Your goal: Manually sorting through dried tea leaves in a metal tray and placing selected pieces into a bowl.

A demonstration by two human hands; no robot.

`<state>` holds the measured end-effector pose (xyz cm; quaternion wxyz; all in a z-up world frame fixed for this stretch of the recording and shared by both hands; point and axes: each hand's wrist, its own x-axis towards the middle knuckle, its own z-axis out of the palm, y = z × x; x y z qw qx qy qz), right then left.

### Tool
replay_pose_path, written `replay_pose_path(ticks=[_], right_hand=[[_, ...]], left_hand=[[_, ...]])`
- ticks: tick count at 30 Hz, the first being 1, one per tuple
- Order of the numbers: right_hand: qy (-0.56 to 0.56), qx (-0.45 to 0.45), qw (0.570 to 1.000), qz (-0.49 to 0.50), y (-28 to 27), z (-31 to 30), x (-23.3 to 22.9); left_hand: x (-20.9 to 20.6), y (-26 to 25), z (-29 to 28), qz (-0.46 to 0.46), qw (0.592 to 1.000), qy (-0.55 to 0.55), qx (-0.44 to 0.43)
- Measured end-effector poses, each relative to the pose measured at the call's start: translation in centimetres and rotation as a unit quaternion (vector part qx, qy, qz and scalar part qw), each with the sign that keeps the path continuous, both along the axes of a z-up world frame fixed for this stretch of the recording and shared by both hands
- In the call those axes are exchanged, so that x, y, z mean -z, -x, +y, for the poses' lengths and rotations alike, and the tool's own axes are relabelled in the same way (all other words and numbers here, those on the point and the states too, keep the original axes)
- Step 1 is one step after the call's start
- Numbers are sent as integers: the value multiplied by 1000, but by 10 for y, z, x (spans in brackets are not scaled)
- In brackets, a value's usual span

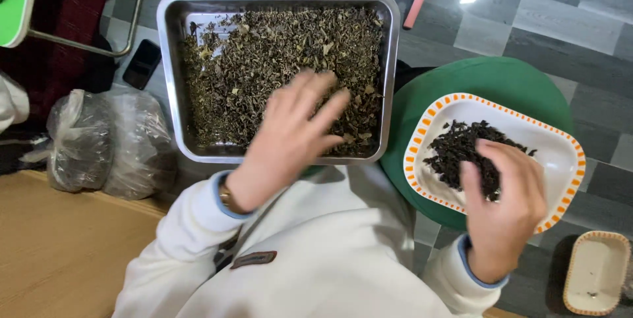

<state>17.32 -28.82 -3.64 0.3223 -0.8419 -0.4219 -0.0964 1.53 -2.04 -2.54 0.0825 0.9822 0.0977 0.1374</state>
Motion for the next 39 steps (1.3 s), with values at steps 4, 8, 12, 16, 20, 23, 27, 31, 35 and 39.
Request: replay_pose_path(ticks=[4,8,12,16,20,23,27,31,35,39], right_hand=[[19,-54,998,9,23,49,-18],[70,-175,982,23,42,108,-20],[163,-186,968,-52,39,147,2],[199,-190,961,-32,38,166,2],[197,-215,956,0,38,175,-5],[177,-226,957,33,38,181,-6],[111,-242,959,96,40,190,-3],[70,-252,959,104,41,195,5],[35,-255,956,143,42,196,-6],[14,-251,955,158,40,196,-8]], left_hand=[[40,20,21,105,993,2,-58],[34,22,29,76,993,37,-87],[27,25,38,78,994,-36,-69],[27,26,39,41,996,-25,-73],[25,24,37,-5,998,17,-63],[18,21,37,-38,996,66,-49],[12,24,38,-60,986,145,-51],[11,25,44,-59,980,183,-54],[5,30,47,-86,963,250,-52],[6,31,52,-131,959,243,-55]])
